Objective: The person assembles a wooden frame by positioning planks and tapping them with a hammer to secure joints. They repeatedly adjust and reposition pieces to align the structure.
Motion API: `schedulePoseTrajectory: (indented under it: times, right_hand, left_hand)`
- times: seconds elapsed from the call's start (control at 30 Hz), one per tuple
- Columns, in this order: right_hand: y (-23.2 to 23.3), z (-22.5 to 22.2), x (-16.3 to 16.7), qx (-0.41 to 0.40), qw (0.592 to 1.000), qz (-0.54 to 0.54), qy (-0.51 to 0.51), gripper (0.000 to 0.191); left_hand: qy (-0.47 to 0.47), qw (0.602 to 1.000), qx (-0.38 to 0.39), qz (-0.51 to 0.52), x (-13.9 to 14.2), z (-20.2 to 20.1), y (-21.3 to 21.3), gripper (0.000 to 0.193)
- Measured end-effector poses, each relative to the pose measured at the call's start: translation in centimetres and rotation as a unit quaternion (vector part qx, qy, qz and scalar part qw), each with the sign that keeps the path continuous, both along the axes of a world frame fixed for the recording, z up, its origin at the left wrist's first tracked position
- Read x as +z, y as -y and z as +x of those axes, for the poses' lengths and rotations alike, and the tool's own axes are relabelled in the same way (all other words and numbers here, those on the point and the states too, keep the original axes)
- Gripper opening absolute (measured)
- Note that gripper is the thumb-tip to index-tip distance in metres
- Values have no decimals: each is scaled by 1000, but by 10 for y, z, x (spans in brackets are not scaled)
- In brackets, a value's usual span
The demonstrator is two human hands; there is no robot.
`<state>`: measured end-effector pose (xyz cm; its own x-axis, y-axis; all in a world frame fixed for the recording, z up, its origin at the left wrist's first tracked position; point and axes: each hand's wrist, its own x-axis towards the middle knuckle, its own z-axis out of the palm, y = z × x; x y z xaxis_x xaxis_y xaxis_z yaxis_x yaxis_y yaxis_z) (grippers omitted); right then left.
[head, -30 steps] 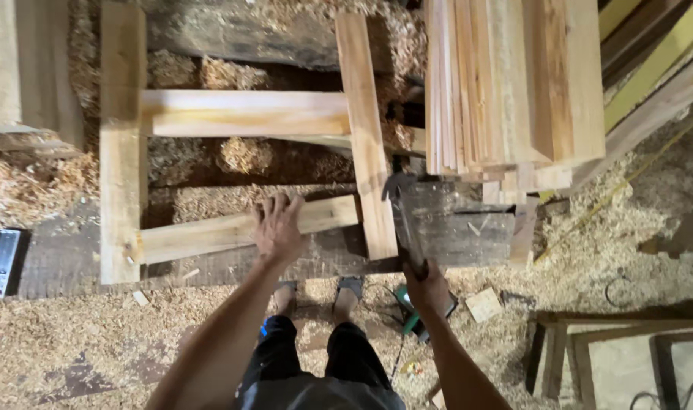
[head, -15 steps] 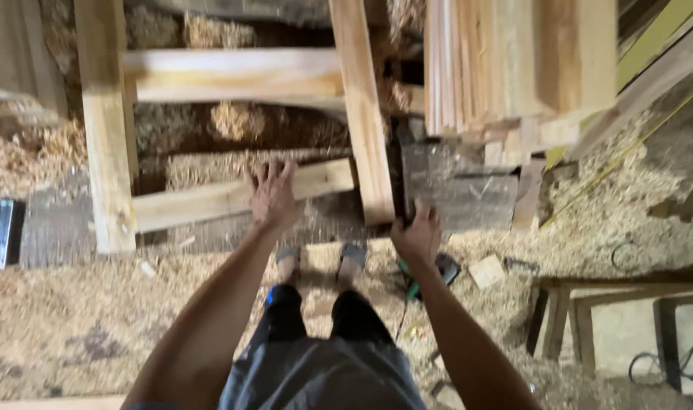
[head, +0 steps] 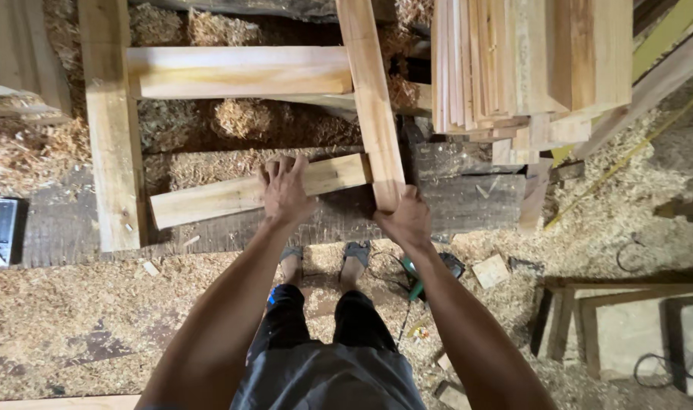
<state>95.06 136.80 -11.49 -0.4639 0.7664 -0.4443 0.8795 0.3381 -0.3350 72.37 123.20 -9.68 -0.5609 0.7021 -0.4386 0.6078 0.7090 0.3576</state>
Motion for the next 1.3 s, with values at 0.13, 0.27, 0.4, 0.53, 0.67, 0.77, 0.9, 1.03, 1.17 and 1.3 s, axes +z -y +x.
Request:
schedulePoseTrajectory:
  times: [0.13,0.27,0.4,0.53,0.67,0.77,0.9,1.03,1.17,1.3]
  right_hand:
    - [-5,2,-1,-13,1000,6,-6,84]
    - [6,-6,6,67,993,90,-25,80]
    - [16,-11,10,29,993,110,12,75]
    - [16,10,7,-107,993,-21,-53,59]
    - [4,45,-11,-80,975,186,-88,59]
    - [-5,60,-23,-69,980,151,-109,47]
    - [-5,60,-17,-135,977,81,-146,39]
    - [-2,56,8,-120,962,97,-224,34]
    - [-9,55,22,-103,979,59,-167,38]
    - [-1,56,33,-25,976,165,-142,38]
  left_hand:
    - [12,1000,17,23,-4,0,-2,109]
    - [30,999,6,43,4,-6,3,112]
    - [45,999,0,-2,13,-11,6,108]
    - [37,999,-16,-7,12,-10,6,78]
    - [20,1000,-12,-10,7,-12,5,92]
    - [27,999,-22,-16,5,-13,4,92]
    - [43,997,-30,-60,3,-12,2,85]
    - [37,998,-28,-49,4,-12,2,88]
    - [52,995,-27,-81,10,-12,1,86]
    - [40,996,-19,-79,10,-8,1,84]
